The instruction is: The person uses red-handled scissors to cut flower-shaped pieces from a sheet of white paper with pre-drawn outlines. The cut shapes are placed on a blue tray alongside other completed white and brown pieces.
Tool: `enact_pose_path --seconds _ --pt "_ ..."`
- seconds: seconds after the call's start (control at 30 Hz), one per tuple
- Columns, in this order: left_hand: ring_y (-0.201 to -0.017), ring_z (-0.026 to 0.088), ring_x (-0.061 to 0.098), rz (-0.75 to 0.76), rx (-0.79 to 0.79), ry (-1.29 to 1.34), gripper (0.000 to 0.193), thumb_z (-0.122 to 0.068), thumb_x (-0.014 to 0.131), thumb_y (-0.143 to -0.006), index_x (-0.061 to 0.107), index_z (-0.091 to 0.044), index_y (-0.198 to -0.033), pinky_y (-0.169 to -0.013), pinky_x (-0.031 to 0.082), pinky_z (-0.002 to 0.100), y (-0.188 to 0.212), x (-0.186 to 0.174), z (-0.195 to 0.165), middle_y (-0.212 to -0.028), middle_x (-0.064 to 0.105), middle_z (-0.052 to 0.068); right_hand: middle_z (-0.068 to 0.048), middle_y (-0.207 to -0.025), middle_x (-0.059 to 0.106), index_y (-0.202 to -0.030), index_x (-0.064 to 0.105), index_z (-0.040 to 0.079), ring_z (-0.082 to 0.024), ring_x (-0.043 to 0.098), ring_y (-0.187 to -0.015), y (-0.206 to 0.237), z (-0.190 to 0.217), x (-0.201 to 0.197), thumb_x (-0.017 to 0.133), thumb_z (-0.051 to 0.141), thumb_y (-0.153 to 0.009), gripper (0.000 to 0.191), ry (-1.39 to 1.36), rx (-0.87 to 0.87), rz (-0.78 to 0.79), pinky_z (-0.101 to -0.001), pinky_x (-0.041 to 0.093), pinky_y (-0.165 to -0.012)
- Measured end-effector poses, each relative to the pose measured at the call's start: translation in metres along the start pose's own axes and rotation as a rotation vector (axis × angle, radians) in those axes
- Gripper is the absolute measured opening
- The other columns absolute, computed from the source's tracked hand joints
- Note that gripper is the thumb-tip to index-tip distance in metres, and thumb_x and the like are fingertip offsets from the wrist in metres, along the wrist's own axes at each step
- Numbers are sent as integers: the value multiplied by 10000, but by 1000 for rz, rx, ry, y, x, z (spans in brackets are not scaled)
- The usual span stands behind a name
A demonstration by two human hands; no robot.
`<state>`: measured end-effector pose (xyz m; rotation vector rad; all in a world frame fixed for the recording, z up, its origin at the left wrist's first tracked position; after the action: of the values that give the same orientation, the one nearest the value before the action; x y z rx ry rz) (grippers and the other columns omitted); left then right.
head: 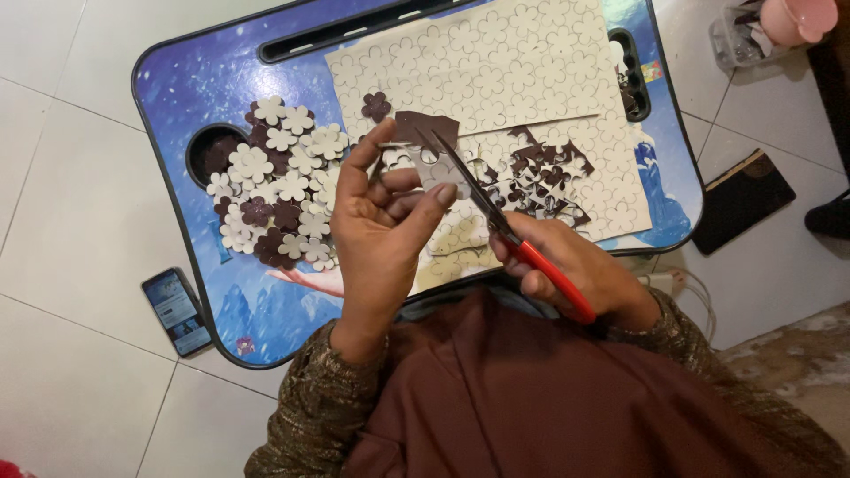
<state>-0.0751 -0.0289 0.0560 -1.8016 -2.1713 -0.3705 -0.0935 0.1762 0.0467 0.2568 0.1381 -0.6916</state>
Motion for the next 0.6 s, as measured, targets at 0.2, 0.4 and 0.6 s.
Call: enact_pose_path --seconds 0.2,0.4,0.6 --pt "-972 172 744 -17 39 4 703 117 727 -934 387 9 -1540 -875 648 270 -2 -3 -2 -1060 703 105 44 -693 484 -907 530 119 -94 500 -601 1 -2 -1 375 987 -785 889 37 -40 -8 -265 419 -516" --pt "-979 175 750 -21 89 -45 698 112 728 -953 377 9 -1548 -883 648 273 -3 -6 -2 -1065 711 120 43 -653 472 -869 538 132 -99 492 -552 1 -17 0 368 994 -768 884 66 -47 -3 -274 410 -479" --pt "-982 176 749 -35 151 -21 676 124 722 -970 389 12 -1548 -900 651 283 -6 -8 4 -1061 712 125 41 -644 473 -839 550 134 -100 501 -540 2 -26 1 367 999 -741 890 95 -27 -10 -274 412 -458"
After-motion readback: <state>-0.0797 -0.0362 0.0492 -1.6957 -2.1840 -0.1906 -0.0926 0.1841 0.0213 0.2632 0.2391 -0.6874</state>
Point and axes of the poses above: each hand's wrist, its own y-axis away from the middle knuckle, its own x-axis out of the palm, z = x × y, the point moved 3 cm from there along -y, towards the middle knuckle
